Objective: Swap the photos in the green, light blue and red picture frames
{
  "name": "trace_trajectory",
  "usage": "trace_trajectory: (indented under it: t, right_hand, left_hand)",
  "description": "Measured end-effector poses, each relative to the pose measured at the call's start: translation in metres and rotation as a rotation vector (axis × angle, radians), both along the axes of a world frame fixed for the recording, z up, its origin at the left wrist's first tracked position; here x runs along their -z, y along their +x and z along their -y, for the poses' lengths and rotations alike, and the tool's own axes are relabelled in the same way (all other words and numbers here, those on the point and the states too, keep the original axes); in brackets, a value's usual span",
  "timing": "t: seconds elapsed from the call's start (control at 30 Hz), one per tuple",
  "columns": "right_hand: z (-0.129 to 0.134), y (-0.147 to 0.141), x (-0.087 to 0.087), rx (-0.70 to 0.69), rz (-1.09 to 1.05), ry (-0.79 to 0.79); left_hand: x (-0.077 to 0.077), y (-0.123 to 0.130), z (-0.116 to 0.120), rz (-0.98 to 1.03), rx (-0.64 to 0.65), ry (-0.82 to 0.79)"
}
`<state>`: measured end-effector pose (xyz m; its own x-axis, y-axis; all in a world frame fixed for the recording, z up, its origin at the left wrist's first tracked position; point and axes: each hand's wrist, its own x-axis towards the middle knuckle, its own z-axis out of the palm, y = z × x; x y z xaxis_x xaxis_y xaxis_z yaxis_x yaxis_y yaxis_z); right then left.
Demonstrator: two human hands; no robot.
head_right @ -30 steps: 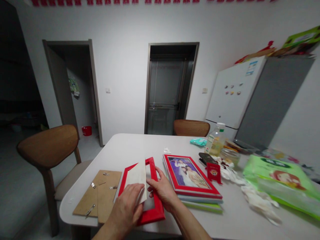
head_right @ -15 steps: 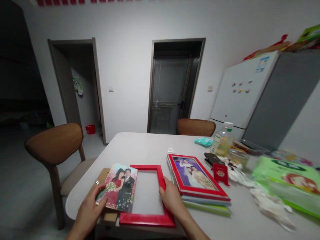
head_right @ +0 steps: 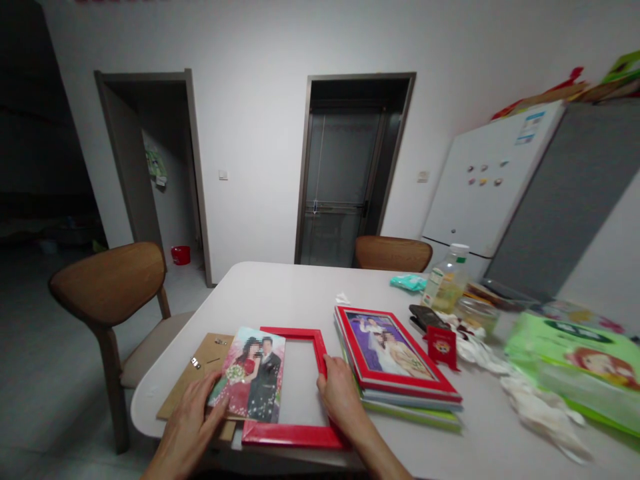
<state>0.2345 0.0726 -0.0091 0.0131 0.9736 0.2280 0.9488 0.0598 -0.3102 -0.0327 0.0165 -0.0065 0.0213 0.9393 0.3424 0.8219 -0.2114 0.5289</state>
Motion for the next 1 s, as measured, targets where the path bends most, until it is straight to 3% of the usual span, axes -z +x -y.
trace_trajectory:
  t: [0.23,0.37,0.57,0.77,1.0]
  right_hand:
    - [0.0,0.001,0.003,-0.016,-0.012,0.029]
    - [0.001,0.001,0.003,-0.023,-0.016,0.047]
    - [0.012,-0.011,-0.009,-0.131,-0.208,0.174]
    - [0.004,-0.045,-0.005,-0.239,-0.706,-0.201]
    - [-0.016,-0.063,0.002,-0.124,-0.812,-0.226]
  left_hand:
    - [0.024,0.006,-0.004,-0.143,0.07,0.217]
    - [0.029,0.008,-0.003,-0.245,0.138,0.233]
    - [0.016,0.012,0.001,-0.326,0.101,0.101]
    - [-0.002,0.024,0.005,-0.386,0.057,-0.032]
    - [-0.005,0.019,0.005,-0.354,0.03,-0.11]
